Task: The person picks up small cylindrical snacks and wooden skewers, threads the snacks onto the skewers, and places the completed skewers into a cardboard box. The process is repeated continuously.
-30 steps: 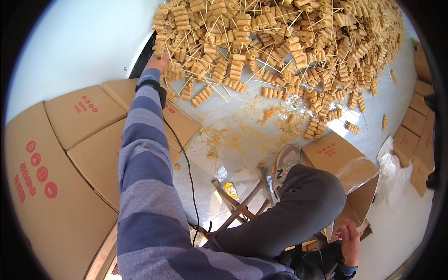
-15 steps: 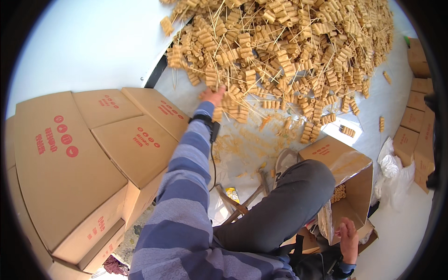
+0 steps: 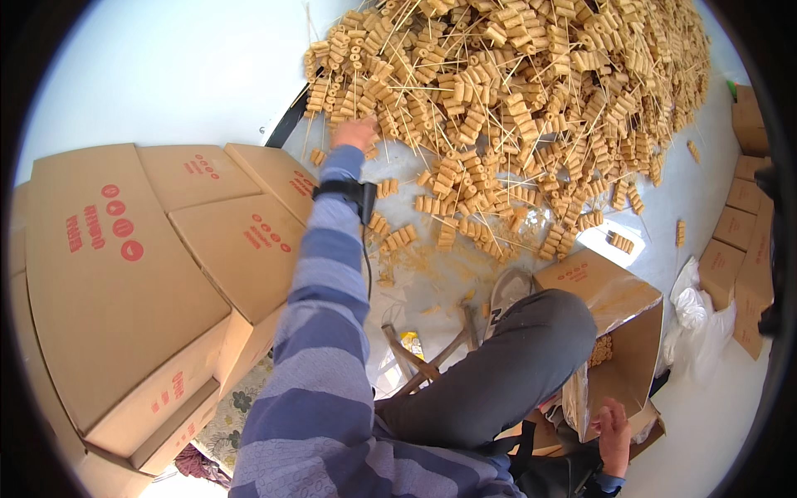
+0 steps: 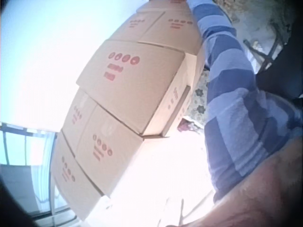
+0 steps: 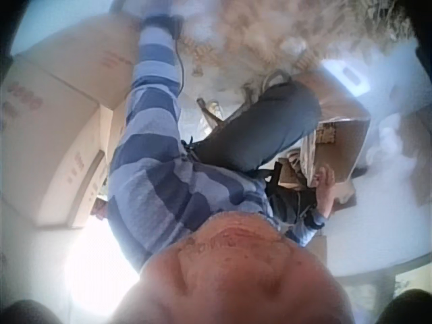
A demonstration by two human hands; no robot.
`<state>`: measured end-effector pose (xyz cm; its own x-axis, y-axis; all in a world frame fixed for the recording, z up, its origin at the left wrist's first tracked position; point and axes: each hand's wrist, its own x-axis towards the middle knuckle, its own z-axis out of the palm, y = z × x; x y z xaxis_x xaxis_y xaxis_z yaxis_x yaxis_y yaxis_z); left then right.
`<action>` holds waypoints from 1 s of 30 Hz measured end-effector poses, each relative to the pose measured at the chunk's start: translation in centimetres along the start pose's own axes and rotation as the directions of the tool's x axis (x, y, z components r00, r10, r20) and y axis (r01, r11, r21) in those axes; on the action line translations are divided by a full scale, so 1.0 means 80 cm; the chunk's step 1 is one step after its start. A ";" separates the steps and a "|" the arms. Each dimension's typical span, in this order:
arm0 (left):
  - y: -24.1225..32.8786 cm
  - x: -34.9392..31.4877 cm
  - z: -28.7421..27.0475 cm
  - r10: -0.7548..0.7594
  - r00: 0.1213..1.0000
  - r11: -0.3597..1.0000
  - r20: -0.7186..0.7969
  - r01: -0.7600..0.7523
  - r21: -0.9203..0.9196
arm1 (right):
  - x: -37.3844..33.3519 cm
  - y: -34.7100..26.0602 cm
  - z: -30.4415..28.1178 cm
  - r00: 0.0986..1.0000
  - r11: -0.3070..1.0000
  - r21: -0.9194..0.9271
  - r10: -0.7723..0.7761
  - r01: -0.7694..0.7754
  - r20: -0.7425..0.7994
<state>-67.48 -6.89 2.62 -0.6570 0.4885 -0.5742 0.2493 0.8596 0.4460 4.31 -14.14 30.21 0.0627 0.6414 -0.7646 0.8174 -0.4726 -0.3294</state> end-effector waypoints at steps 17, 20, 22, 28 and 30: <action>-0.062 0.217 -0.095 0.081 0.982 0.947 -0.168 -0.023 0.321 | 0.043 -0.071 0.016 0.998 0.984 -0.172 0.043 -0.036 0.037; -0.054 0.217 -0.079 -0.005 0.964 0.935 -0.266 0.099 0.340 | 0.039 -0.073 0.017 0.997 0.979 -0.194 0.072 -0.067 0.022; -0.054 0.214 -0.072 0.020 0.981 0.941 -0.192 0.047 0.336 | 0.037 -0.068 0.017 0.996 0.983 -0.159 0.092 -0.088 0.016; -0.072 0.229 -0.061 0.045 0.994 0.929 -0.102 -0.004 0.370 | 0.040 -0.046 0.012 0.997 0.980 -0.184 0.076 -0.072 0.016; -0.090 0.233 -0.047 0.089 0.989 0.967 -0.114 -0.059 0.247 | 0.042 -0.039 0.011 0.999 0.984 -0.175 0.044 -0.041 0.016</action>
<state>-84.25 -4.54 -8.71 -0.7091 0.5431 -0.4497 0.4557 0.8397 0.2955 1.44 -11.04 28.19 0.0895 0.6102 -0.7871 0.9019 -0.3850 -0.1958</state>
